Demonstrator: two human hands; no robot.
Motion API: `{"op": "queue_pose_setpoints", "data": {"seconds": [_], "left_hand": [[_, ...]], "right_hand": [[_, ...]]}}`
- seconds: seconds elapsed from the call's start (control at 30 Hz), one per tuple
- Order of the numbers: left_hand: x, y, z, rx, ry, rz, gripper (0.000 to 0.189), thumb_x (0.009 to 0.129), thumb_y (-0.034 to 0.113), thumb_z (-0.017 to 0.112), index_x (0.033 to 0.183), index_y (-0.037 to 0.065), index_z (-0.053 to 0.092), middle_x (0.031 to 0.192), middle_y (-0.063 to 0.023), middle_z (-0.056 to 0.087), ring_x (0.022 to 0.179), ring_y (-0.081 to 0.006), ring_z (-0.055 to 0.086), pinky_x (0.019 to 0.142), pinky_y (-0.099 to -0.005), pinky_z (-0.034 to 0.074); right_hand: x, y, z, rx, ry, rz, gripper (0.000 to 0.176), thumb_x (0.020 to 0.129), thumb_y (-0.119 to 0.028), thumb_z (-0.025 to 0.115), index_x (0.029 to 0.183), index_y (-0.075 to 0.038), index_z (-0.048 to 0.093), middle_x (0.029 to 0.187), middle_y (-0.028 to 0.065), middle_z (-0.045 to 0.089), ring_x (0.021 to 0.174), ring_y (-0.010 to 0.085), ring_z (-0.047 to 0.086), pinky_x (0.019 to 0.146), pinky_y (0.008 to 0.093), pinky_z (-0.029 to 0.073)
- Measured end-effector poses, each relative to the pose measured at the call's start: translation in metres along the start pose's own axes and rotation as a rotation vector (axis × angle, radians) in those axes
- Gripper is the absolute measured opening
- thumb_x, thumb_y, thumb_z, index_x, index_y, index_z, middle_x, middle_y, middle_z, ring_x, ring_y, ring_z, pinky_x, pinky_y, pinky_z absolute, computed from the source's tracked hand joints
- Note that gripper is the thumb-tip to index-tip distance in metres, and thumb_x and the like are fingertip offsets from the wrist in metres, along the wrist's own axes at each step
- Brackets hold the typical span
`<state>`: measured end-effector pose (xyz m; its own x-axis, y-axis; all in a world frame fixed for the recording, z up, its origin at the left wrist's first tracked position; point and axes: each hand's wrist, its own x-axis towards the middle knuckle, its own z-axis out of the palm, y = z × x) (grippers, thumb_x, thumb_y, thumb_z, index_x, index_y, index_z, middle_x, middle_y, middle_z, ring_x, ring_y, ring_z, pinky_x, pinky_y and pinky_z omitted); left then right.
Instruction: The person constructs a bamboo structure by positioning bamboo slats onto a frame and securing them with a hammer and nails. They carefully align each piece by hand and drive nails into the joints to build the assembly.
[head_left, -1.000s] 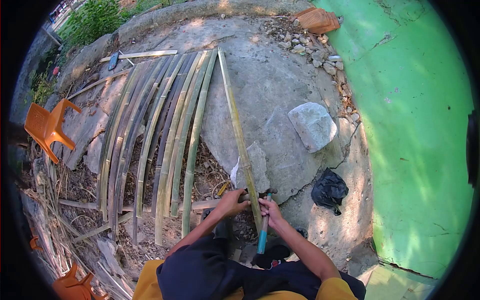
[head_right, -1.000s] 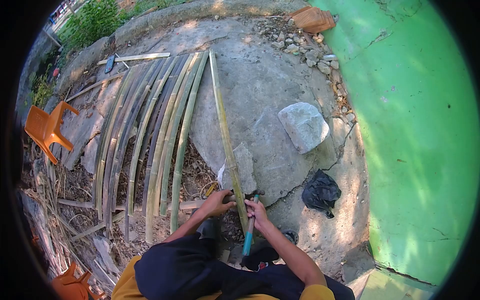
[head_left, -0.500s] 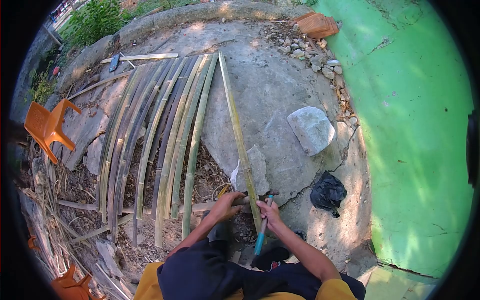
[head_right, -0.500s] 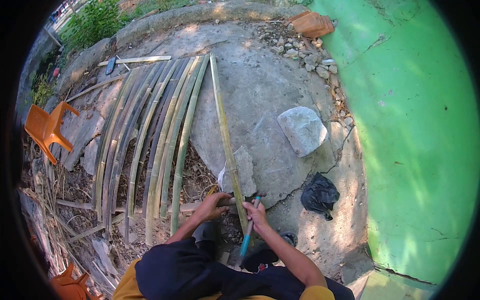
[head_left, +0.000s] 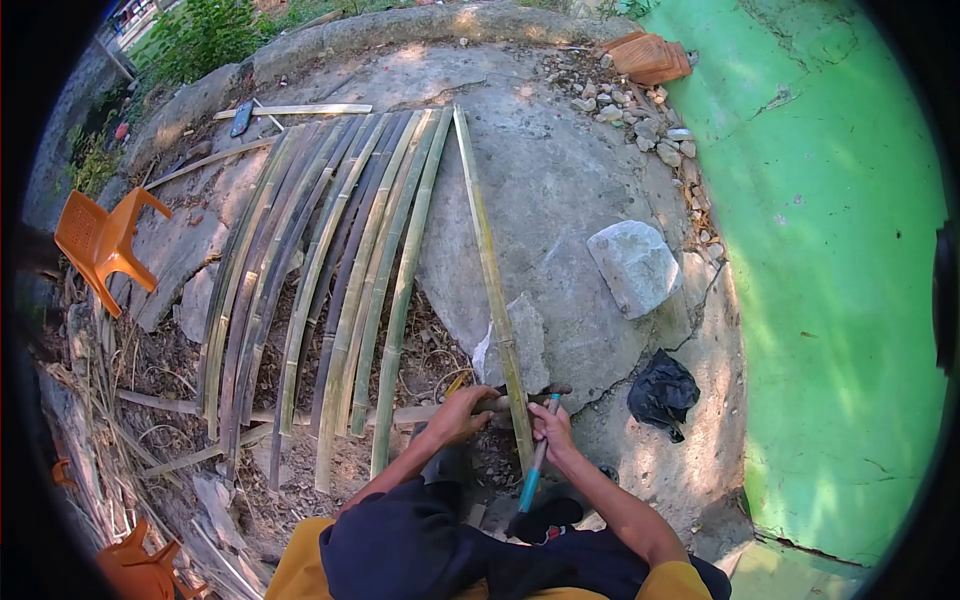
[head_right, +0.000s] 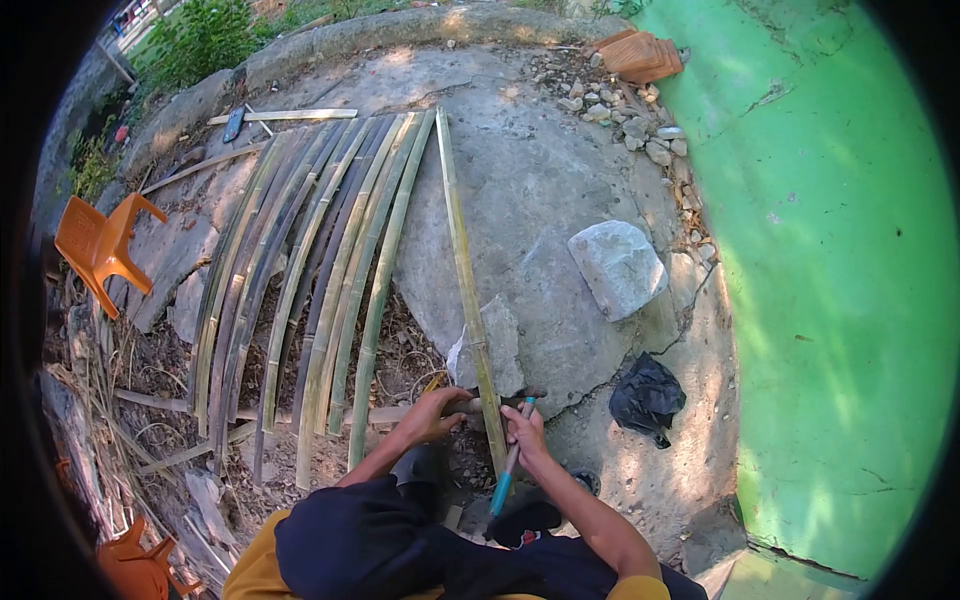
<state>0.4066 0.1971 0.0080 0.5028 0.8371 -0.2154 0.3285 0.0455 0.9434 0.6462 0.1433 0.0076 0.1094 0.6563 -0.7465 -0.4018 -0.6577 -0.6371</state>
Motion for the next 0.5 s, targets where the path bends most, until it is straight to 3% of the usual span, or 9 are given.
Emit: {"op": "queue_pose_setpoints", "data": {"seconds": [0.17, 0.3, 0.33, 0.37, 0.43, 0.47, 0.5], "left_hand": [[-0.013, 0.008, -0.019, 0.023, 0.083, 0.013, 0.036, 0.086, 0.008, 0.072, 0.120, 0.000, 0.065, 0.109, -0.0180, 0.071, 0.102, -0.0322, 0.070, 0.091, -0.0409, 0.056], [-0.028, 0.023, -0.048, -0.036, 0.182, -0.072, 0.023, 0.093, 0.007, 0.068, 0.115, 0.000, 0.067, 0.102, -0.0163, 0.073, 0.096, -0.0273, 0.072, 0.085, -0.0376, 0.057], [-0.032, 0.024, -0.055, -0.036, 0.202, -0.141, 0.019, 0.095, 0.007, 0.066, 0.113, 0.000, 0.068, 0.099, -0.0157, 0.074, 0.094, -0.0258, 0.073, 0.083, -0.0363, 0.057], [-0.035, 0.021, -0.059, -0.037, 0.203, -0.139, 0.019, 0.095, 0.007, 0.066, 0.113, 0.000, 0.068, 0.099, -0.0157, 0.074, 0.094, -0.0258, 0.073, 0.083, -0.0363, 0.057], [-0.044, 0.015, -0.067, -0.157, 0.367, -0.156, 0.016, 0.098, 0.007, 0.064, 0.111, -0.001, 0.068, 0.095, -0.0149, 0.075, 0.092, -0.0239, 0.074, 0.081, -0.0353, 0.056], [-0.050, 0.012, -0.071, -0.147, 0.468, -0.107, 0.019, 0.094, 0.003, 0.066, 0.112, 0.001, 0.068, 0.098, -0.0135, 0.074, 0.094, -0.0247, 0.072, 0.083, -0.0358, 0.055], [-0.059, 0.012, -0.076, -0.147, 0.472, -0.110, 0.019, 0.094, 0.003, 0.066, 0.112, 0.001, 0.068, 0.098, -0.0135, 0.074, 0.094, -0.0247, 0.072, 0.083, -0.0358, 0.055]], "right_hand": [[0.007, -0.016, -0.024, -0.018, 0.096, -0.036, 0.024, 0.096, -0.018, 0.068, 0.099, -0.015, 0.045, 0.094, 0.0104, 0.068, 0.048, 0.0054, 0.041, 0.041, 0.0232, 0.036], [0.028, -0.026, -0.063, -0.396, 0.202, -0.153, 0.016, 0.098, -0.020, 0.063, 0.099, -0.013, 0.050, 0.089, 0.0082, 0.066, 0.048, 0.0069, 0.043, 0.041, 0.0236, 0.037], [0.038, -0.028, -0.072, -0.591, 0.290, -0.238, 0.016, 0.097, -0.020, 0.063, 0.104, -0.008, 0.055, 0.084, 0.0094, 0.065, 0.052, 0.0128, 0.051, 0.046, 0.0306, 0.042], [0.043, -0.030, -0.085, -0.592, 0.291, -0.239, 0.016, 0.097, -0.020, 0.063, 0.104, -0.008, 0.055, 0.084, 0.0094, 0.065, 0.052, 0.0128, 0.051, 0.046, 0.0306, 0.042], [0.044, -0.049, -0.087, -1.005, 0.359, -0.480, 0.026, 0.095, -0.019, 0.064, 0.113, -0.002, 0.057, 0.083, 0.0131, 0.065, 0.062, 0.0218, 0.061, 0.058, 0.0400, 0.047], [0.046, -0.057, -0.088, -1.040, 0.334, -0.508, 0.032, 0.093, -0.018, 0.066, 0.118, 0.001, 0.057, 0.085, 0.0180, 0.066, 0.073, 0.0327, 0.066, 0.069, 0.0459, 0.048], [0.050, -0.061, -0.091, -1.042, 0.329, -0.508, 0.032, 0.093, -0.018, 0.066, 0.118, 0.001, 0.057, 0.085, 0.0180, 0.066, 0.073, 0.0327, 0.066, 0.069, 0.0459, 0.048]]}}
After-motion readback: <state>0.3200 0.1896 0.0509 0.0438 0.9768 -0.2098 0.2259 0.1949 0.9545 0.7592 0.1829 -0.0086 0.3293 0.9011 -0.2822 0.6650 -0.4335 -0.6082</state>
